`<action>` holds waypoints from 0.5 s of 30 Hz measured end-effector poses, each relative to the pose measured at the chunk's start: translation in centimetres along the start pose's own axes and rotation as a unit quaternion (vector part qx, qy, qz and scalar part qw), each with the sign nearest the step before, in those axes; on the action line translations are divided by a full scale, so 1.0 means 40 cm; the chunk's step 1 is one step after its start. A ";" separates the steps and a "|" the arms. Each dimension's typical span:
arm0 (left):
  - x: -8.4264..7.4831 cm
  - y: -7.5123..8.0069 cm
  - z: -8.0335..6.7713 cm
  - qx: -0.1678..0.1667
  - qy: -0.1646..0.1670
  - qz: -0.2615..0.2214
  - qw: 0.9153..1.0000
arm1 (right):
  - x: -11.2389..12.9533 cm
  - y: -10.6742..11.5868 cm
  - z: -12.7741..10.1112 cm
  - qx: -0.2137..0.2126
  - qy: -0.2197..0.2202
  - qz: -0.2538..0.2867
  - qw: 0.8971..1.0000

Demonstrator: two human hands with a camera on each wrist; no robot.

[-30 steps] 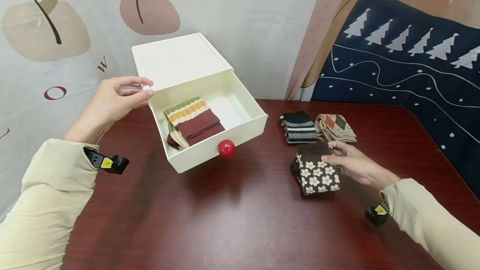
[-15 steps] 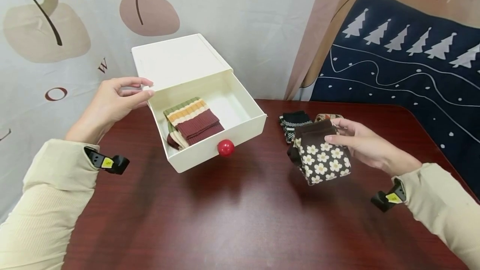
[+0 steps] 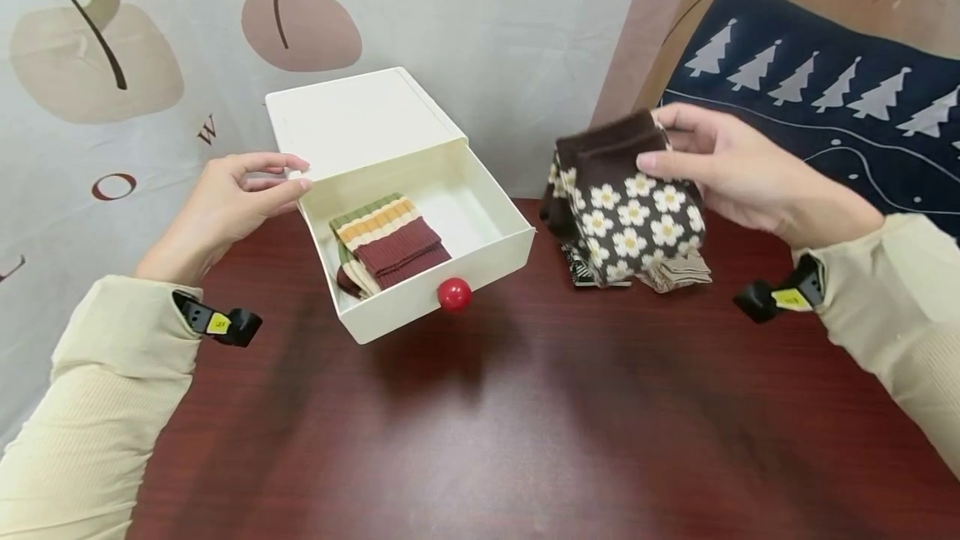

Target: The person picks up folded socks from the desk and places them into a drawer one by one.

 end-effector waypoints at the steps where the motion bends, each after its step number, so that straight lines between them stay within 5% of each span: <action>1: 0.000 0.001 0.000 -0.001 -0.001 0.001 1.000 | 0.015 -0.004 0.010 -0.007 0.002 0.002 1.000; 7: 0.009 0.008 0.002 -0.009 -0.008 -0.001 1.000 | 0.072 -0.043 0.083 -0.037 -0.001 -0.016 0.999; 15: 0.005 0.009 0.001 -0.010 -0.011 -0.002 1.000 | 0.057 -0.134 0.194 -0.012 -0.040 -0.065 0.997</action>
Point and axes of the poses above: each hand's wrist, its own z-axis towards the middle knuckle, its own y-axis out of the back of the hand, x = y × z, the point moved 9 cm from there along z, towards the middle knuckle, and after that the axes turned 3 degrees about x, right-handed, at the moved point
